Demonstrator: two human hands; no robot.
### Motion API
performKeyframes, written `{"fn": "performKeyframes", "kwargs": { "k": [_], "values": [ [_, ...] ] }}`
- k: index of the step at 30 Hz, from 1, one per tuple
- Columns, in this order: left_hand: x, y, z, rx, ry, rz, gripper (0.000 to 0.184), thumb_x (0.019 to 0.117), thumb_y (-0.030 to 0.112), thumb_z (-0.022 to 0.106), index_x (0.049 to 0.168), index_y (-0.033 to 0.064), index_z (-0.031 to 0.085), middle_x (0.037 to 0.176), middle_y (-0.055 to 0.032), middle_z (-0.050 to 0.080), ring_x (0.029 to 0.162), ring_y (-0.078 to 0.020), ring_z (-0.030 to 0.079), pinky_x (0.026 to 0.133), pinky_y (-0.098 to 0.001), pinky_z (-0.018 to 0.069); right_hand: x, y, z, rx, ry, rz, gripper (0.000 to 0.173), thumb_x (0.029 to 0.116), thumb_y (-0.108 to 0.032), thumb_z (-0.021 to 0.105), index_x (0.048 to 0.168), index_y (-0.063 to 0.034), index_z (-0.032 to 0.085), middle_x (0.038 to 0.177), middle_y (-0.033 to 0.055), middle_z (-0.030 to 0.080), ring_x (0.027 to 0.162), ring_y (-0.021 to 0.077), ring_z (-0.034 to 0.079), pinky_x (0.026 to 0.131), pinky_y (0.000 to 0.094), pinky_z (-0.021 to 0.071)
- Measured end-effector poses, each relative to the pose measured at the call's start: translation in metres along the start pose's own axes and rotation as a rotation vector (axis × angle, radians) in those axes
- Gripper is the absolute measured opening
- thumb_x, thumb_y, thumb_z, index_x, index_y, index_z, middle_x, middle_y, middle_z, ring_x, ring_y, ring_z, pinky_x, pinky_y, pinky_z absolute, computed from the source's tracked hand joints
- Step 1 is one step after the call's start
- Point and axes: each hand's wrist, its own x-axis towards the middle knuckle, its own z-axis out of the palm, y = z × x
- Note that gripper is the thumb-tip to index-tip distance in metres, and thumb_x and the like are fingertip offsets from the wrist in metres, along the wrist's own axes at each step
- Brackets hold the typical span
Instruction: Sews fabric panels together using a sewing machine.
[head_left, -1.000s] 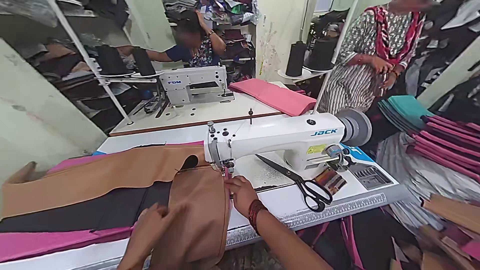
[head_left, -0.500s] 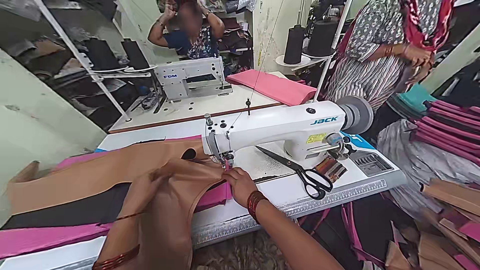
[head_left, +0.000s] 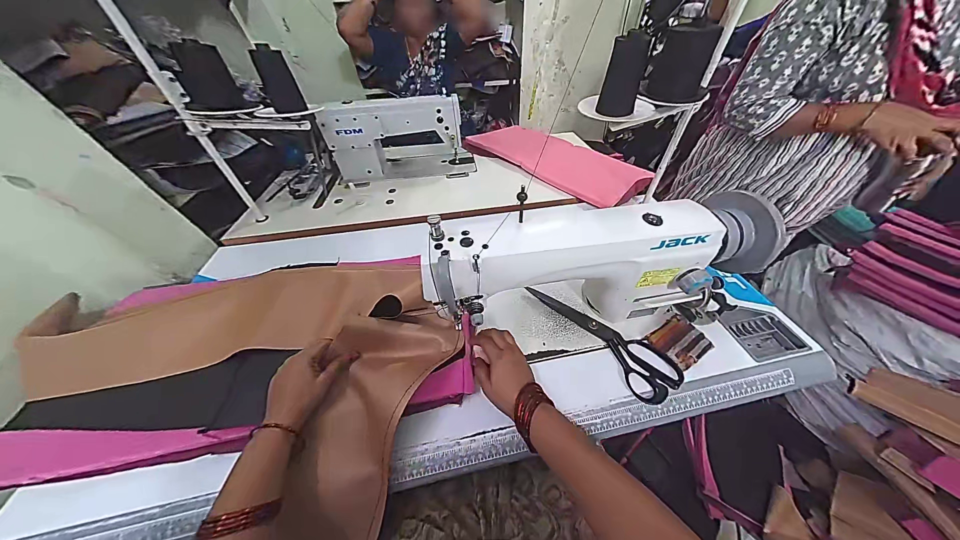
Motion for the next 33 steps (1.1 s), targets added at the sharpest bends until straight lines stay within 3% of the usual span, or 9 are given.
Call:
{"fn": "performKeyframes", "kwargs": {
  "k": [4,9,16,21,24,26,27,29,33],
  "values": [
    [-0.002,-0.006,0.005,-0.062,0.055,0.025,0.043,0.0915,0.029,0.075,0.103,-0.0113,0.067,0.095,-0.0329,0.068,0.094,-0.0524,0.066,0.084,-0.0736,0.0449,-0.013,-0.002,-0.001,-0.046,0.053,0.133,0.031,0.0948,-0.023,0.067,0.115,-0.0006,0.073,0.121,0.0198,0.067,0.117,0.0368,0.061,0.104,0.0465,0.0467],
    [-0.004,-0.007,0.006,-0.065,0.076,0.003,0.044,0.0916,0.032,0.075,0.103,-0.0105,0.068,0.098,-0.0336,0.068,0.097,-0.0541,0.065,0.085,-0.075,0.0436,0.0,-0.019,-0.002,-0.228,-0.132,0.263,0.039,0.0996,-0.032,0.06,0.127,-0.0052,0.067,0.132,0.0176,0.061,0.126,0.0355,0.055,0.101,0.0523,0.0439],
    [-0.008,-0.004,0.009,-0.092,0.113,0.037,0.049,0.0918,0.034,0.073,0.101,-0.0134,0.065,0.096,-0.0368,0.065,0.095,-0.0584,0.063,0.083,-0.0775,0.0415,0.008,-0.023,0.002,-0.294,-0.164,0.233,0.044,0.1053,-0.037,0.047,0.127,-0.0029,0.065,0.134,0.021,0.059,0.128,0.0387,0.054,0.1,0.0555,0.0436],
    [-0.006,-0.01,0.011,-0.125,0.078,0.053,0.047,0.0926,0.03,0.072,0.107,-0.0145,0.065,0.1,-0.0391,0.065,0.099,-0.059,0.063,0.087,-0.0774,0.0419,0.013,-0.049,0.007,-0.144,-0.187,0.301,0.043,0.1101,-0.024,0.039,0.132,0.0035,0.063,0.14,0.0221,0.059,0.132,0.0369,0.055,0.111,0.0495,0.0425],
    [-0.007,-0.007,0.006,-0.137,0.023,0.045,0.049,0.0934,0.03,0.07,0.11,-0.0155,0.064,0.107,-0.0396,0.065,0.105,-0.0572,0.063,0.092,-0.0744,0.0426,0.01,-0.056,0.003,0.137,-0.176,0.348,0.042,0.111,-0.015,0.033,0.138,0.0076,0.056,0.138,0.0271,0.059,0.129,0.0365,0.058,0.111,0.0491,0.0442],
    [-0.009,-0.001,0.003,-0.142,0.022,0.037,0.047,0.0936,0.028,0.07,0.11,-0.0154,0.064,0.108,-0.0389,0.066,0.105,-0.0559,0.064,0.092,-0.0731,0.0432,0.008,-0.053,0.007,0.472,-0.129,0.415,0.04,0.111,-0.012,0.031,0.133,0.0112,0.055,0.125,0.0294,0.064,0.115,0.0341,0.066,0.101,0.0472,0.0511],
    [-0.009,-0.001,0.003,-0.143,0.026,0.043,0.046,0.0934,0.028,0.071,0.109,-0.0154,0.065,0.107,-0.0389,0.065,0.105,-0.0561,0.063,0.091,-0.0733,0.043,0.008,-0.05,0.011,0.662,-0.102,0.475,0.039,0.112,-0.013,0.031,0.132,0.0108,0.055,0.116,0.0267,0.066,0.101,0.0284,0.07,0.091,0.0419,0.0575],
    [-0.008,-0.005,0.007,-0.15,0.05,0.073,0.046,0.0932,0.027,0.071,0.108,-0.0158,0.065,0.106,-0.0397,0.065,0.104,-0.0578,0.063,0.091,-0.0751,0.0421,0.005,-0.044,0.011,0.964,-0.053,0.579,0.033,0.1107,-0.014,0.039,0.13,0.0101,0.052,0.105,0.0206,0.062,0.083,0.0201,0.064,0.077,0.0355,0.0559],
    [-0.01,-0.007,0.011,-0.11,0.129,0.054,0.043,0.0927,0.028,0.074,0.104,-0.0131,0.067,0.101,-0.0381,0.066,0.1,-0.0601,0.063,0.087,-0.0793,0.0412,-0.01,-0.026,0.0,0.936,0.002,0.588,0.043,0.0977,-0.003,0.063,0.134,0.0081,0.044,0.098,0.0152,0.066,0.071,0.0116,0.062,0.066,0.0282,0.0532]
  ]
}}
